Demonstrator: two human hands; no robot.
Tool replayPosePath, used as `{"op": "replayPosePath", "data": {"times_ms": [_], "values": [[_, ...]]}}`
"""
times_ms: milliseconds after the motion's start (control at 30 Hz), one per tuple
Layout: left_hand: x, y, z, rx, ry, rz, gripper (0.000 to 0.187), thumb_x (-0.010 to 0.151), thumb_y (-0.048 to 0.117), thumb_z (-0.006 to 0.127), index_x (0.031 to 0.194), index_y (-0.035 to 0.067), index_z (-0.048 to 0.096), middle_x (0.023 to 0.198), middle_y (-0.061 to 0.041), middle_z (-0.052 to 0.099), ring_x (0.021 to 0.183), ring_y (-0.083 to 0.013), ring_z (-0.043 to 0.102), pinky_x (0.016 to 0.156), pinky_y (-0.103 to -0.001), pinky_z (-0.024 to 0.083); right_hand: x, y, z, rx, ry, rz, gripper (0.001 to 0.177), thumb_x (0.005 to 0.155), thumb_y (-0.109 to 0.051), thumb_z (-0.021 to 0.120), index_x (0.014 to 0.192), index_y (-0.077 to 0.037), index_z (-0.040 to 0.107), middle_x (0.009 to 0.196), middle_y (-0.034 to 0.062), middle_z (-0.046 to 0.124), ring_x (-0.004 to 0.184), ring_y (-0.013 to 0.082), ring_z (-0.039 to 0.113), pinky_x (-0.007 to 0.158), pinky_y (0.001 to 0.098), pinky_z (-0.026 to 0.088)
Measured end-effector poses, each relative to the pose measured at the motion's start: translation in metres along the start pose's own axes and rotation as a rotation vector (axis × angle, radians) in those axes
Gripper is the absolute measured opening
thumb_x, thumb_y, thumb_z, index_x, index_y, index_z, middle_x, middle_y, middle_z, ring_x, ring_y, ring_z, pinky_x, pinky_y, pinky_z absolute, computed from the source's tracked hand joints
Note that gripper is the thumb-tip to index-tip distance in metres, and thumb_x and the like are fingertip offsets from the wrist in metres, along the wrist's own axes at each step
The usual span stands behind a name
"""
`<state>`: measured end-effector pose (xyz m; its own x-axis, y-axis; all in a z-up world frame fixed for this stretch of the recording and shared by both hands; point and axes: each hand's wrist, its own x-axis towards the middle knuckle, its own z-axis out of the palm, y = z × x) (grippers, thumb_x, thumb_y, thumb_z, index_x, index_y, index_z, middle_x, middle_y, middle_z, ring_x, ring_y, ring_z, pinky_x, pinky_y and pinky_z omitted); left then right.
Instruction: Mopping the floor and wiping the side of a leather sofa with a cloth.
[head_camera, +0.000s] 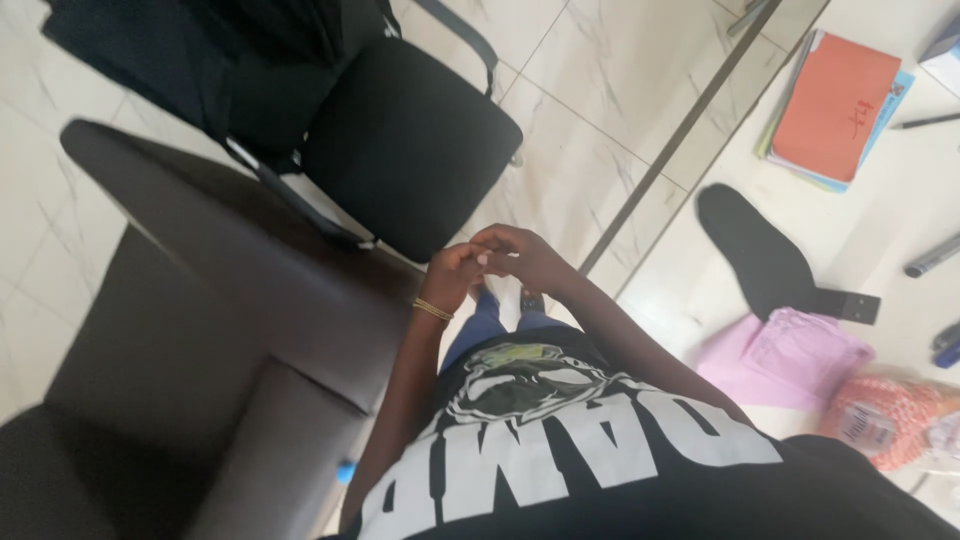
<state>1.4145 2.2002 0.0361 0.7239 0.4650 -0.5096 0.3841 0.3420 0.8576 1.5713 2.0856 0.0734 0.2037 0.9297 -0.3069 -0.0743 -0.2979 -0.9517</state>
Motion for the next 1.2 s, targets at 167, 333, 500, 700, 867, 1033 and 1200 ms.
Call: {"op": "replayPosePath", "data": {"times_ms": [167,333,500,700,867,1033,1200], "values": [[0.076,-0.016,-0.036,-0.091,-0.024,0.014,0.023,0.092,0.021,0.071,0.101,0.001,0.075,0.092,-0.005,0.072,0.083,-0.0108,0.068,0.074,-0.028,0.057,0.063,-0.001,-0.007,0.000,0.064,0.071,0.038,0.093,-0.027,0.069,0.123,-0.004,0.067,0.105,0.0067,0.073,0.096,0.0150,0.069,0.080,0.0308,0.057],[0.114,-0.003,-0.071,0.032,0.021,-0.040,0.030,0.097,0.033,0.067,0.097,0.003,0.073,0.092,-0.009,0.080,0.081,-0.0077,0.071,0.070,-0.027,0.051,0.133,0.027,-0.024,0.133,0.021,0.095,0.036,0.095,-0.027,0.070,0.120,-0.001,0.067,0.104,0.0076,0.072,0.095,0.0129,0.070,0.082,0.0277,0.059],[0.168,-0.040,-0.133,0.597,0.461,-0.174,0.036,0.090,0.039,0.071,0.099,0.004,0.076,0.101,-0.016,0.076,0.092,-0.0302,0.072,0.082,-0.042,0.055,0.240,0.071,-0.068,-0.115,0.130,0.411,0.039,0.084,-0.027,0.076,0.118,-0.007,0.070,0.099,0.0103,0.076,0.076,0.0265,0.064,0.068,0.0374,0.052],[0.207,-0.037,-0.189,0.688,0.656,-0.547,0.039,0.095,0.037,0.069,0.122,0.008,0.069,0.121,-0.019,0.073,0.116,-0.0350,0.069,0.105,-0.043,0.053,0.370,0.098,-0.133,-0.659,0.124,0.278,0.045,0.082,-0.035,0.081,0.114,-0.007,0.067,0.107,0.0122,0.074,0.103,0.0282,0.069,0.091,0.0428,0.053],[0.235,-0.087,-0.235,0.857,0.846,-0.715,0.057,0.089,0.037,0.079,0.133,0.006,0.059,0.158,-0.029,0.026,0.147,-0.0430,0.029,0.110,-0.051,0.042,0.436,0.078,-0.166,-1.035,0.255,0.079,0.053,0.081,-0.029,0.084,0.121,-0.003,0.062,0.124,0.0202,0.059,0.119,0.0377,0.056,0.096,0.0472,0.048],[0.233,-0.088,-0.261,0.575,0.901,-0.889,0.061,0.085,0.037,0.081,0.135,0.012,0.056,0.166,-0.025,0.004,0.153,-0.0395,0.019,0.113,-0.050,0.040,0.479,0.121,-0.199,-1.167,0.248,-0.101,0.066,0.075,-0.024,0.089,0.127,-0.002,0.055,0.131,0.0259,0.051,0.120,0.0450,0.052,0.098,0.0502,0.047],[0.232,-0.192,-0.301,0.339,1.142,-0.532,0.062,0.078,0.017,0.088,0.128,0.010,0.051,0.148,-0.021,0.052,0.142,-0.0352,0.051,0.123,-0.044,0.043,0.508,0.170,-0.219,-0.841,0.205,0.234,0.078,0.084,-0.020,0.084,0.143,-0.001,0.036,0.138,0.0229,0.052,0.126,0.0397,0.055,0.102,0.0472,0.048]]}}
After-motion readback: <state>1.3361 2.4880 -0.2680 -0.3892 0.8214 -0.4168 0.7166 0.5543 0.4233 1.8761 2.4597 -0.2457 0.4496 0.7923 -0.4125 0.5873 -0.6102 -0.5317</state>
